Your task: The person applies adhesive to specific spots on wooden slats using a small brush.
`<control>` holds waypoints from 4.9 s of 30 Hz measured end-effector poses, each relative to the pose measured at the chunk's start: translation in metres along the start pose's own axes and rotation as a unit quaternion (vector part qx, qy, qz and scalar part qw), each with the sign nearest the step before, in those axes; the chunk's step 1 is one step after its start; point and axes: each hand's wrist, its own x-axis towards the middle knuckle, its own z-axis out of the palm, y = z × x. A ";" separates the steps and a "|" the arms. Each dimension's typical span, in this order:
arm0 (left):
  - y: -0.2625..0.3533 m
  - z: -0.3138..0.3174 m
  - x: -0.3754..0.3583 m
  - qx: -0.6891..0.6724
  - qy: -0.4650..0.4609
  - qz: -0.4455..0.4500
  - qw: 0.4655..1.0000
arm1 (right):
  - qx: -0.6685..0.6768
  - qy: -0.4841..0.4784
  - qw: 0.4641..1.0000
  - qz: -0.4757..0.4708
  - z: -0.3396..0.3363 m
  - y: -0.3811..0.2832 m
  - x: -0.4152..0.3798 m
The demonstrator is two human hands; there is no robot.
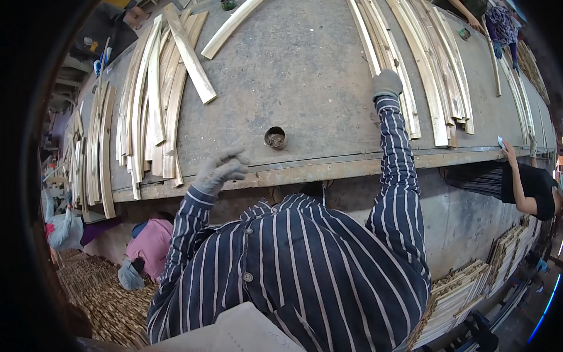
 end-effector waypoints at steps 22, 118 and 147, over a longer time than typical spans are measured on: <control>0.081 -0.128 0.195 0.462 0.542 -0.063 0.699 | -0.002 0.062 0.997 -0.037 -0.030 -0.004 -0.027; -0.057 -0.118 0.023 0.086 0.345 0.150 0.923 | -0.025 -0.061 0.997 -0.031 -0.035 -0.006 -0.037; -0.058 -0.124 0.021 0.125 0.375 0.105 0.913 | 0.063 -0.047 0.996 0.050 -0.009 -0.013 -0.033</control>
